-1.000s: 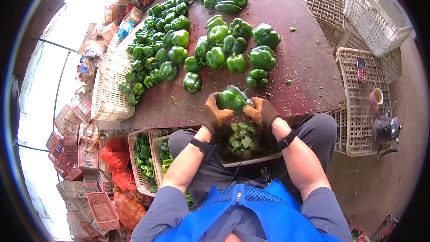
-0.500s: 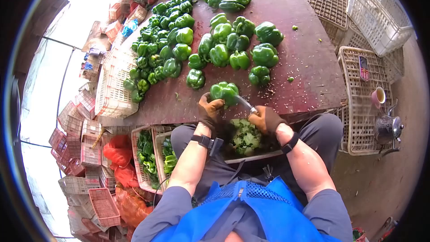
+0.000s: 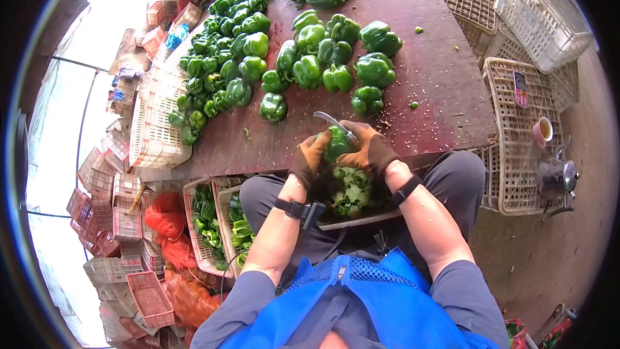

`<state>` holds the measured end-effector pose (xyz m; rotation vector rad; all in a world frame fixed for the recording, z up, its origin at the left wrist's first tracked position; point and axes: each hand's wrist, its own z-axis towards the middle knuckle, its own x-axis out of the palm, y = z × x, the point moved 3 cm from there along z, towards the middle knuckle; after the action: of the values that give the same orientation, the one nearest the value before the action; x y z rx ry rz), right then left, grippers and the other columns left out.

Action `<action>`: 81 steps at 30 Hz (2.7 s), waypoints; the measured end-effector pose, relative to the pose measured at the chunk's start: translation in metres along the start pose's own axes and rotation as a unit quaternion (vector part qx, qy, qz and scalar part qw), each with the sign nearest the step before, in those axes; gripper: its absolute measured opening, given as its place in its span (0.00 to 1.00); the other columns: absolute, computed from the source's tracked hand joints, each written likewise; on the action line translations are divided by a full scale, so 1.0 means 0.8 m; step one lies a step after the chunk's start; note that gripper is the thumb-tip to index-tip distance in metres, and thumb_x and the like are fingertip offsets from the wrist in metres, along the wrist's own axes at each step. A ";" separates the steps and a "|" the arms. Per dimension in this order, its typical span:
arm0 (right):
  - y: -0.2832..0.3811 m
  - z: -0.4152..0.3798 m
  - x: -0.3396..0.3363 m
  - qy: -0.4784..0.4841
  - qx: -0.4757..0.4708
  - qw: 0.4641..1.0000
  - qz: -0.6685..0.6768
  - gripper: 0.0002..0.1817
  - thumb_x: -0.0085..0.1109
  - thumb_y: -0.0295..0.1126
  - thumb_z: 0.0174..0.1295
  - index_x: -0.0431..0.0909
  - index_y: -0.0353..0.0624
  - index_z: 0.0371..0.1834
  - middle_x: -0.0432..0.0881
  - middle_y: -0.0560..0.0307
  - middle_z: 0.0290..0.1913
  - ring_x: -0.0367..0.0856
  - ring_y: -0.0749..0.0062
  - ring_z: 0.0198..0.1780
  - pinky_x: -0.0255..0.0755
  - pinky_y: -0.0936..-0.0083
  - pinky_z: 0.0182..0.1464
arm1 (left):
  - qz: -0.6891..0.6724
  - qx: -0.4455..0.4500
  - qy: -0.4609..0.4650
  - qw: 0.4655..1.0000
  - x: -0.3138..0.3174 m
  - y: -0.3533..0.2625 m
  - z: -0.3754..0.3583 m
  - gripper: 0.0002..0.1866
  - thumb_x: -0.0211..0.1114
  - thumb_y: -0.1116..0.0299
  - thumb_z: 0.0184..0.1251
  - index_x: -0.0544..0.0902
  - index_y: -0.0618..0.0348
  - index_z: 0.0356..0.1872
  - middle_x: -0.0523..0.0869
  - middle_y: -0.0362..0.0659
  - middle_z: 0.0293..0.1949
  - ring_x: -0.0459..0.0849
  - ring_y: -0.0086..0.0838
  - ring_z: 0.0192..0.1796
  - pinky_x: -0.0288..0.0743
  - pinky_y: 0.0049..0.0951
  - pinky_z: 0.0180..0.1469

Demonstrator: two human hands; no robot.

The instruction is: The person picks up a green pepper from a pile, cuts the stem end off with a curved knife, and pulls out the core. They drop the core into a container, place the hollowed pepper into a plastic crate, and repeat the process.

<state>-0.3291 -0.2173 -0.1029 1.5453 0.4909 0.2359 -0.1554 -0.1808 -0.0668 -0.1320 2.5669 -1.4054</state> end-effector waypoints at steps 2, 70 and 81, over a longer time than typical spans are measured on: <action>0.009 0.000 0.001 0.000 -0.012 0.999 -0.036 0.46 0.81 0.41 0.41 0.73 0.49 0.70 0.77 0.42 0.64 0.78 0.54 0.64 0.73 0.67 0.66 | -0.050 0.011 -0.019 0.998 0.005 0.009 0.007 0.16 0.65 0.60 0.70 0.86 0.62 0.48 0.88 0.41 0.39 0.85 0.24 0.36 0.79 0.25 0.39; -0.046 0.041 0.028 -0.144 0.180 0.942 0.245 0.17 0.73 0.36 0.58 0.80 0.38 0.44 0.83 0.59 0.30 0.78 0.79 0.25 0.72 0.77 0.26 | 0.449 0.438 -0.088 0.774 -0.029 -0.017 0.024 0.32 0.72 0.66 0.47 0.80 0.52 0.60 0.79 0.50 0.63 0.77 0.47 0.64 0.70 0.43 0.68; -0.037 0.056 0.029 -0.130 0.125 0.980 0.088 0.26 0.72 0.40 0.54 0.82 0.36 0.53 0.88 0.55 0.43 0.83 0.76 0.41 0.78 0.74 0.44 | 0.643 0.351 -0.039 0.680 0.000 -0.002 0.066 0.26 0.72 0.56 0.50 0.79 0.55 0.50 0.84 0.50 0.44 0.84 0.46 0.49 0.78 0.43 0.49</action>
<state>-0.2932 -0.2480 -0.1376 1.8372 0.1805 0.1070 -0.1430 -0.2251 -0.0931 1.3693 1.1222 -1.3992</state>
